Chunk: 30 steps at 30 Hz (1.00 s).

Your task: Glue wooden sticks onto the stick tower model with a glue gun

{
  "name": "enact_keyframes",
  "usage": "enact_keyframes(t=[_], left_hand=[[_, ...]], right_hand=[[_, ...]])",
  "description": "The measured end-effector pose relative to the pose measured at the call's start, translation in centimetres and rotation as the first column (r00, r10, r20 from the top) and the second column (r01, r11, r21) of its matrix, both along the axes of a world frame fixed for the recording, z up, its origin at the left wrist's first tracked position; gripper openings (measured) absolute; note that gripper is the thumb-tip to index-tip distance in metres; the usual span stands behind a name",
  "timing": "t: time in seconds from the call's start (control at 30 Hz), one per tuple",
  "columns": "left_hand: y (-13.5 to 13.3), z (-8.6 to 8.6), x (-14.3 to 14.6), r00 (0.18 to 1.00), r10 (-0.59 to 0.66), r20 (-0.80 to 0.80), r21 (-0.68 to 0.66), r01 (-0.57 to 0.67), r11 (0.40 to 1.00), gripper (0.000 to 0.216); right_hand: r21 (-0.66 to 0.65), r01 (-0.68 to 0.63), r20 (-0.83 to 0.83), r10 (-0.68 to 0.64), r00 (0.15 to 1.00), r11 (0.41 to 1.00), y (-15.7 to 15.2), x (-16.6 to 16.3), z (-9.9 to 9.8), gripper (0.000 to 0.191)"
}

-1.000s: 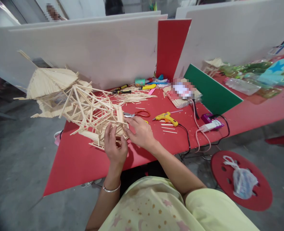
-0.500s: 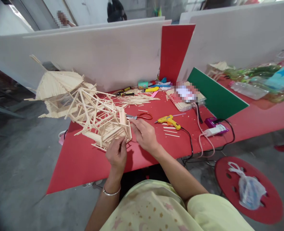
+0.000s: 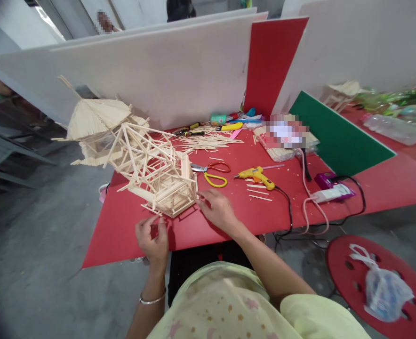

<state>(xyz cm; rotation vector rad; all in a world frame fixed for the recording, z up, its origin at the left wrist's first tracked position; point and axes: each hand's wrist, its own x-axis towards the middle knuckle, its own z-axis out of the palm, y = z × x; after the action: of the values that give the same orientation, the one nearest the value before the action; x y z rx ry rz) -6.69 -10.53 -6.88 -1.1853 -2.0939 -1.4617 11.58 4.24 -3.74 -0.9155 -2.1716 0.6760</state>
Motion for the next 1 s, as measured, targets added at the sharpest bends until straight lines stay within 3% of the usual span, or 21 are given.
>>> enact_keyframes(t=[0.17, 0.4, 0.73, 1.0], left_hand=[[1.3, 0.7, -0.4, 0.996, -0.022, -0.088, -0.017, 0.021, 1.0, 0.027], [2.6, -0.5, 0.2, 0.987, -0.055, -0.153, -0.079, 0.043, 0.996, 0.026], [2.7, -1.8, 6.5, 0.974, -0.174, -0.148, -0.294, 0.125, 0.948, 0.062], [2.8, -1.7, 8.3, 0.97, -0.224, -0.09, -0.349, 0.18, 0.92, 0.085]], right_hand=[[0.003, -0.031, -0.06, 0.031, 0.998, 1.0, -0.3, -1.3, 0.0, 0.032], [-0.031, -0.085, -0.091, 0.082, 0.993, 0.996, -0.6, -1.5, -0.9, 0.037], [-0.059, -0.013, -0.131, 0.005, 0.991, 0.998, 1.7, -1.2, -2.4, 0.052], [-0.133, -0.127, -0.192, 0.1, 0.976, 0.983, 3.7, -2.8, -3.3, 0.052]])
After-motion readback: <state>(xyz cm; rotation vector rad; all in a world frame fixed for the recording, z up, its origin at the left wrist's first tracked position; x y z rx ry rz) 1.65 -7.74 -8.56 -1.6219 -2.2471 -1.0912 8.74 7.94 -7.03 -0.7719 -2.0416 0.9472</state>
